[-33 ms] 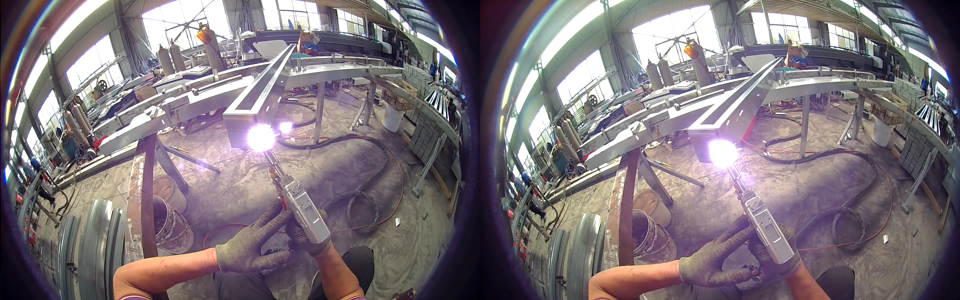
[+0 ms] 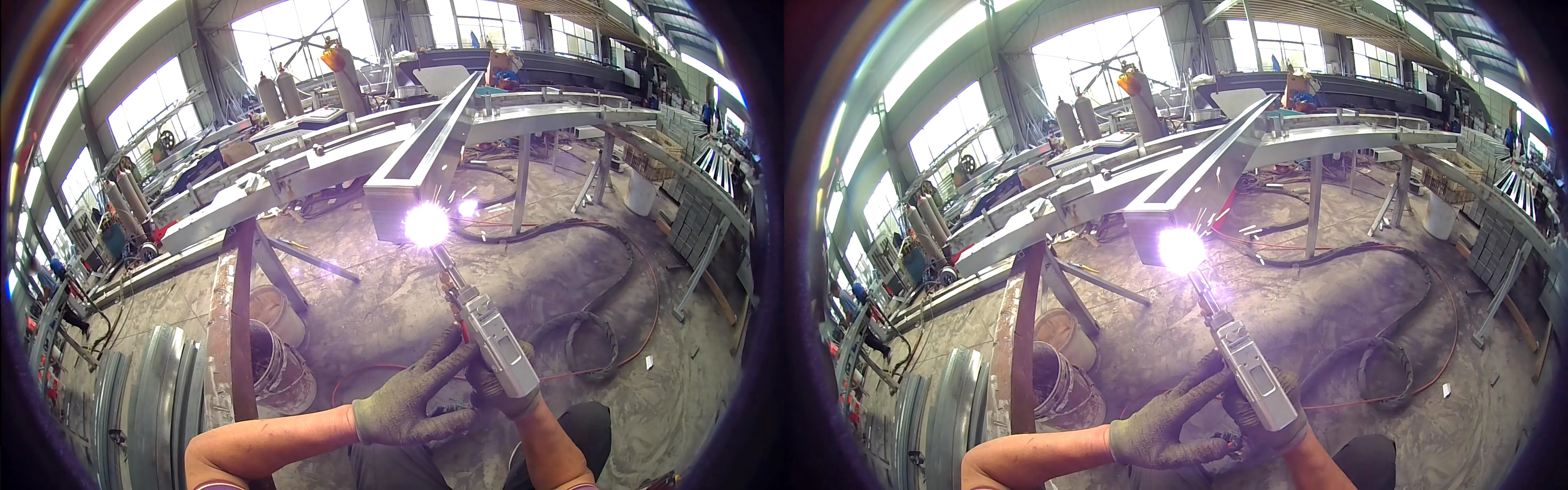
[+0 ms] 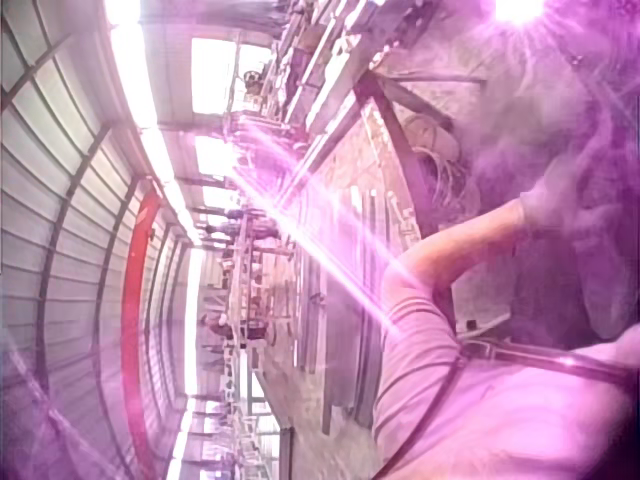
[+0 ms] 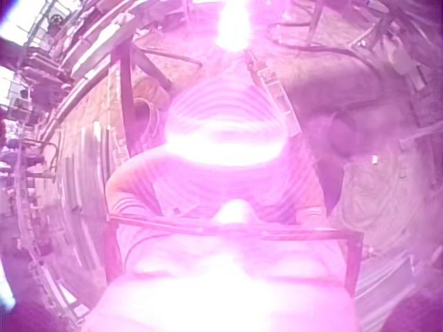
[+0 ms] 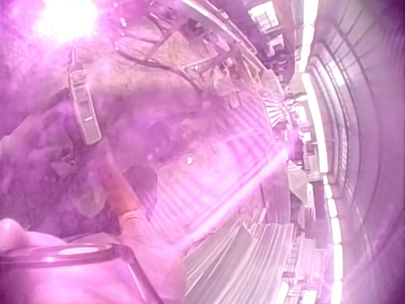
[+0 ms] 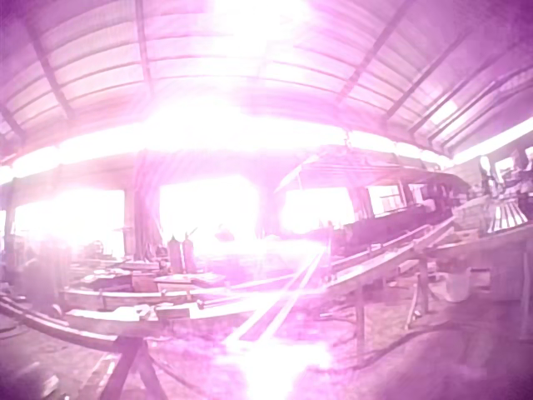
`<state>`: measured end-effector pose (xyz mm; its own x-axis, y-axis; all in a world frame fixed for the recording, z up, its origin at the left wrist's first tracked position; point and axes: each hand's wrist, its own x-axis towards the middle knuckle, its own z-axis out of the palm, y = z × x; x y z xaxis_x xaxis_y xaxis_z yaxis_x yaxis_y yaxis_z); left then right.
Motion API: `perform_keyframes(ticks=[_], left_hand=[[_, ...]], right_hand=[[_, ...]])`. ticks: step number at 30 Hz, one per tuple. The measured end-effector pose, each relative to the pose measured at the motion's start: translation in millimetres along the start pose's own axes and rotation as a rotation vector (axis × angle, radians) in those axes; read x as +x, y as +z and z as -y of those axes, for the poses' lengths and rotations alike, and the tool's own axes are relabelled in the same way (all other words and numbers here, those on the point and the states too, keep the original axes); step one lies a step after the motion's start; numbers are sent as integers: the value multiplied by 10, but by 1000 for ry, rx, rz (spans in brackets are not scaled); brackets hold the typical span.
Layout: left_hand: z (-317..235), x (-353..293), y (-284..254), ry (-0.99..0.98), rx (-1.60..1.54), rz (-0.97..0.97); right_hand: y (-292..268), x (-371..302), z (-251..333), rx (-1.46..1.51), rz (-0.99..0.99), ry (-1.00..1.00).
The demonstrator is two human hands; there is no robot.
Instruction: The person welds seams on a rectangular metal frame using a handheld welding torch, then repositions the frame to weld additional joints. The person wears gloves and a head-mounted camera, and the workspace contains metal stock and tools.
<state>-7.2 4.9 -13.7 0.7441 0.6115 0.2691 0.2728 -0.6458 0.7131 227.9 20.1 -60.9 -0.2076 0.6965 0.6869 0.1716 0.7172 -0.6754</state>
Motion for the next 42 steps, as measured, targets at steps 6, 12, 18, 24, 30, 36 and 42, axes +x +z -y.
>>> perform_keyframes(ticks=[6,12,18,24,30,36,42], left_hand=[[7,8,19,-5,-4,4],[4,-13,37,-8,2,-12],[-9,-5,45,-14,-9,-13],[0,-19,64,-16,8,-13],[-14,-12,63,-6,9,-7],[31,-32,84,-25,8,10],[26,-42,102,-8,4,-5]], right_hand=[[0,-121,50,251,-3,321],[-23,-48,37,84,19,142],[-11,-65,44,116,-2,162],[-18,-84,-35,-18,23,66],[29,-143,-59,125,-28,171],[17,-141,37,172,-4,267],[14,-125,22,92,-4,157]])
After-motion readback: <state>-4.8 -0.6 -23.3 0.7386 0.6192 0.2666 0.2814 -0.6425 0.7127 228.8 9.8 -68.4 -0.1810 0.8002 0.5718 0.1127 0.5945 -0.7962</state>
